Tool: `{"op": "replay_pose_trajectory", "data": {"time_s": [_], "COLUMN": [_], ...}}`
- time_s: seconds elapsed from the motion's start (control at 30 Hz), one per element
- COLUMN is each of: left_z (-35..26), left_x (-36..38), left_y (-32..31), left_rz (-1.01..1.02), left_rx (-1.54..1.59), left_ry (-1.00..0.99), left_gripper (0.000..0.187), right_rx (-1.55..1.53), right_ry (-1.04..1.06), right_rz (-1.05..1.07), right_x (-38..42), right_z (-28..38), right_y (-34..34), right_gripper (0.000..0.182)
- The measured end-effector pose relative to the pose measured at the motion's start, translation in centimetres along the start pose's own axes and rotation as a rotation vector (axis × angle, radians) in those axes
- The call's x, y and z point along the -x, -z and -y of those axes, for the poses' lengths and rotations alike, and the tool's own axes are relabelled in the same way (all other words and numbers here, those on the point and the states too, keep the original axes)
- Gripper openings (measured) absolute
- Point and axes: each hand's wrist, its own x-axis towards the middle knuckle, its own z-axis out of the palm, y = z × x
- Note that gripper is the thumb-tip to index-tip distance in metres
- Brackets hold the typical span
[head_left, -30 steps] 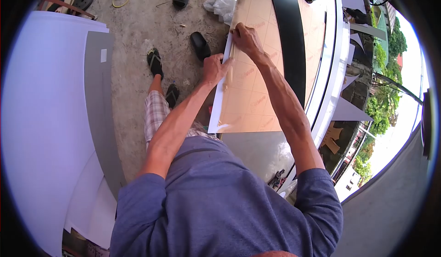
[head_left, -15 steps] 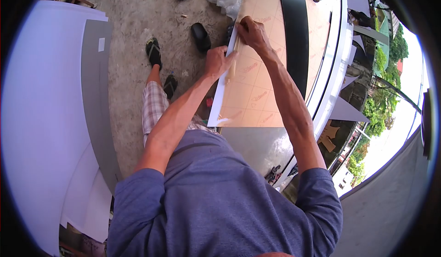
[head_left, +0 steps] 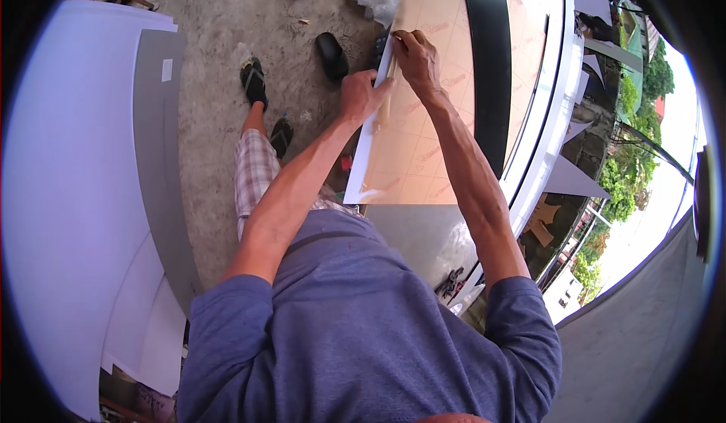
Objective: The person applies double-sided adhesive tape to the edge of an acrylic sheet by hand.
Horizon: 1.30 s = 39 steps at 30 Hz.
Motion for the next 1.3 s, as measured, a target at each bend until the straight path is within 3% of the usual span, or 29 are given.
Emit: {"op": "replay_pose_trajectory", "data": {"time_s": [0.43,0.73,1.03,1.3], "left_z": [-0.3,-0.3,-0.2,-0.5], "left_x": [-0.2,-0.1,-0.2,0.2], "left_y": [0.2,0.4,0.2,0.5], "left_rz": [0.023,-0.008,0.024,0.021], "left_rx": [-0.052,-0.011,0.101,0.031], "left_ry": [0.009,-0.02,0.041,0.012], "left_gripper": [0.041,0.04,0.038,0.04], "right_rx": [0.344,0.065,-0.04,0.027], "right_ry": [0.253,-0.359,-0.216,-0.427], "right_rz": [0.077,-0.018,0.051,-0.097], "right_x": [-2.4,-1.2,-2.1,-1.0], "right_z": [0.2,0.2,0.4,-0.4], "right_y": [-0.4,-1.8,-1.2,-2.7], "right_gripper": [0.011,0.017,0.026,0.025]}}
